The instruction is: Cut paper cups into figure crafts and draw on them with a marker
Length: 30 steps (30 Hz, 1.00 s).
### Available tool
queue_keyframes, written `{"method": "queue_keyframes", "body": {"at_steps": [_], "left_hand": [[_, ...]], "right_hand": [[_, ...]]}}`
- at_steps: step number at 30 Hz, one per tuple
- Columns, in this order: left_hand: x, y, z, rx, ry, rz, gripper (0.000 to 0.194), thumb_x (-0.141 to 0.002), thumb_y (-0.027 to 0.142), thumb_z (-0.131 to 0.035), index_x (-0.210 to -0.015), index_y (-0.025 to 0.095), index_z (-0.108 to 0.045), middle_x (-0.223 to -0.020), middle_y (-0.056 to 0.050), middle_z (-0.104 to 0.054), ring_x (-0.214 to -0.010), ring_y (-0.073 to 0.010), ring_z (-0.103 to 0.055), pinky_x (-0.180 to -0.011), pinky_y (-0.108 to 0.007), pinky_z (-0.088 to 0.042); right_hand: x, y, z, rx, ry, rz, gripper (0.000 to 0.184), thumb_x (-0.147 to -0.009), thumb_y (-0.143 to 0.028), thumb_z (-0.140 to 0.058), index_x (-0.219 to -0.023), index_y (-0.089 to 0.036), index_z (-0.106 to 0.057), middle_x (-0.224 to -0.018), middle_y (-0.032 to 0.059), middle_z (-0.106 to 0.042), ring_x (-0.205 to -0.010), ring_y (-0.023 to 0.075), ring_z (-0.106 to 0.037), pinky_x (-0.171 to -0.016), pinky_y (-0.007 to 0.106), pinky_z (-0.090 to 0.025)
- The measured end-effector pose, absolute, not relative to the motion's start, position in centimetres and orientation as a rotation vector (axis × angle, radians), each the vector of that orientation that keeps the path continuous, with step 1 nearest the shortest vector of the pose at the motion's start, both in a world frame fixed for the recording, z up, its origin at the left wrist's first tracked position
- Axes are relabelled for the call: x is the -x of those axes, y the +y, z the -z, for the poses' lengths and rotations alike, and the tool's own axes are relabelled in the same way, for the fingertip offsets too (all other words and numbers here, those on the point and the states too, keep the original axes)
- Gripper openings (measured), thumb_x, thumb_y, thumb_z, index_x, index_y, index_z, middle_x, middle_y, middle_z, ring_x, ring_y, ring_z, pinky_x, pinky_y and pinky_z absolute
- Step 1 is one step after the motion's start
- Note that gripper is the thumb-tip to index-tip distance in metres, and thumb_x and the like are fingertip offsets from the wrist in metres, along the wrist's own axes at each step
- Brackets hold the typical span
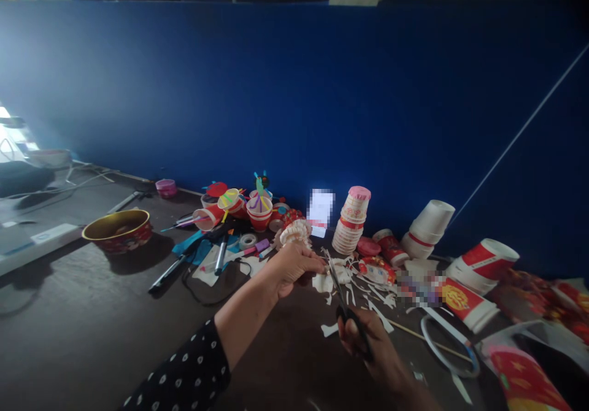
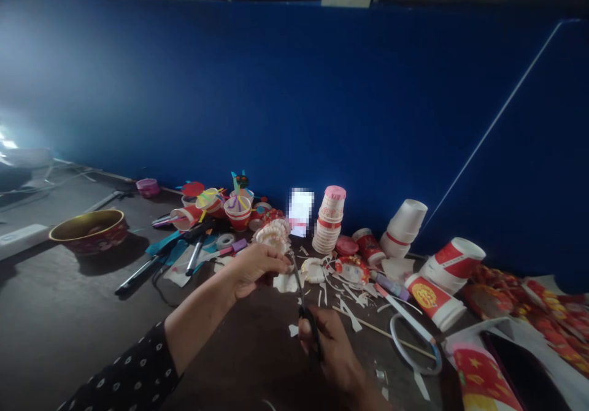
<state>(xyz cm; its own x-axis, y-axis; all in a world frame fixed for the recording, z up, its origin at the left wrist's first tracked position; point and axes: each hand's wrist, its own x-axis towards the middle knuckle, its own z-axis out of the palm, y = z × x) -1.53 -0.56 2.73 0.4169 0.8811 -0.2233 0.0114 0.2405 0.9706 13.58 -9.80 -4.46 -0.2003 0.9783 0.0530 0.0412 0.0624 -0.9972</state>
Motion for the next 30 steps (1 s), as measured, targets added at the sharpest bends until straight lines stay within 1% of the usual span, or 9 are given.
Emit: {"method": "queue_keyframes", "body": {"at_steps": [5, 10, 12, 15, 18, 20, 22, 27, 30], "left_hand": [[1.6, -0.5, -2.6, -1.137, 0.973, -0.76, 0.002, -0.055, 0.01, -0.063, -0.055, 0.011, -0.061, -0.041, 0.003, -0.046, -0.035, -0.0037, -0.034, -0.038, -0.019, -0.021], [1.3, -0.4, -2.1, -1.1, 0.942, -0.813, 0.007, -0.055, 0.015, -0.065, -0.058, 0.012, -0.059, -0.041, 0.005, -0.045, -0.038, -0.0037, -0.034, -0.039, -0.019, -0.021], [1.0, -0.6, -1.8, -1.083, 0.931, -0.812, 0.008, -0.055, 0.015, -0.065, -0.059, 0.012, -0.059, -0.042, 0.005, -0.046, -0.039, -0.0039, -0.037, -0.04, -0.018, -0.023], [0.4, -1.0, -1.3, -1.051, 0.905, -0.802, 0.011, -0.054, 0.014, -0.065, -0.061, 0.012, -0.057, -0.045, 0.005, -0.049, -0.041, -0.004, -0.04, -0.043, -0.018, -0.028], [-0.3, -1.6, -0.8, -1.031, 0.894, -0.79, 0.015, -0.053, 0.011, -0.065, -0.066, 0.012, -0.057, -0.047, 0.005, -0.051, -0.041, -0.0043, -0.043, -0.045, -0.019, -0.032], [-0.6, -1.9, -0.5, -1.04, 0.875, -0.774, 0.021, -0.051, 0.008, -0.065, -0.07, 0.012, -0.057, -0.05, 0.005, -0.052, -0.041, -0.0045, -0.044, -0.046, -0.019, -0.033], [-0.8, -2.1, -0.3, -1.064, 0.873, -0.748, 0.024, -0.05, 0.006, -0.064, -0.072, 0.012, -0.057, -0.049, 0.006, -0.052, -0.04, -0.0052, -0.044, -0.045, -0.019, -0.034], [-0.6, -2.3, -0.4, -1.22, 0.839, -0.626, 0.012, -0.051, 0.008, -0.061, -0.063, 0.011, -0.059, -0.047, 0.004, -0.052, -0.041, -0.0072, -0.047, -0.043, -0.019, -0.031], [-0.5, -2.3, -0.4, -1.258, 0.836, -0.598, 0.009, -0.054, 0.013, -0.063, -0.062, 0.012, -0.06, -0.048, 0.003, -0.054, -0.042, -0.0066, -0.046, -0.043, -0.019, -0.03]], "right_hand": [[-13.4, -10.0, 4.6, 1.113, -1.378, -1.275, 0.05, -0.065, -0.065, -0.05, -0.058, -0.017, -0.045, -0.049, -0.0047, -0.035, -0.045, 0.0066, -0.028, -0.042, 0.021, -0.021], [-13.5, -9.8, 5.2, 1.112, -1.364, -0.949, 0.039, -0.072, -0.054, -0.052, -0.065, -0.016, -0.052, -0.055, -0.002, -0.042, -0.05, 0.0091, -0.035, -0.046, 0.021, -0.029], [-13.6, -9.6, 5.3, 1.145, -1.299, -0.839, 0.033, -0.073, -0.049, -0.054, -0.069, -0.017, -0.055, -0.057, -0.0014, -0.046, -0.051, 0.0097, -0.037, -0.047, 0.021, -0.031], [-13.5, -9.4, 5.1, 1.186, -1.216, -0.773, 0.026, -0.072, -0.043, -0.057, -0.076, -0.017, -0.059, -0.06, -0.0008, -0.05, -0.052, 0.0103, -0.04, -0.047, 0.021, -0.033], [-13.3, -9.3, 4.9, 1.196, -1.204, -0.753, 0.022, -0.071, -0.039, -0.059, -0.072, -0.017, -0.058, -0.061, -0.0009, -0.051, -0.054, 0.0107, -0.042, -0.049, 0.021, -0.035], [-13.3, -9.3, 5.0, 1.196, -1.199, -0.754, 0.022, -0.071, -0.037, -0.06, -0.065, -0.017, -0.056, -0.058, -0.0018, -0.048, -0.053, 0.0103, -0.041, -0.049, 0.021, -0.035], [-13.5, -9.2, 5.3, 1.192, -1.178, -0.763, 0.023, -0.072, -0.037, -0.06, -0.063, -0.017, -0.054, -0.056, -0.0025, -0.046, -0.053, 0.01, -0.04, -0.049, 0.02, -0.035], [-14.2, -8.9, 6.1, 1.178, -1.135, -0.78, 0.02, -0.072, -0.036, -0.06, -0.07, -0.016, -0.056, -0.061, -0.0007, -0.051, -0.057, 0.0118, -0.045, -0.053, 0.022, -0.038], [-14.3, -8.8, 6.0, 1.156, -1.152, -0.788, 0.021, -0.072, -0.036, -0.06, -0.07, -0.016, -0.056, -0.059, -0.0014, -0.05, -0.055, 0.0108, -0.043, -0.051, 0.021, -0.037]]}}
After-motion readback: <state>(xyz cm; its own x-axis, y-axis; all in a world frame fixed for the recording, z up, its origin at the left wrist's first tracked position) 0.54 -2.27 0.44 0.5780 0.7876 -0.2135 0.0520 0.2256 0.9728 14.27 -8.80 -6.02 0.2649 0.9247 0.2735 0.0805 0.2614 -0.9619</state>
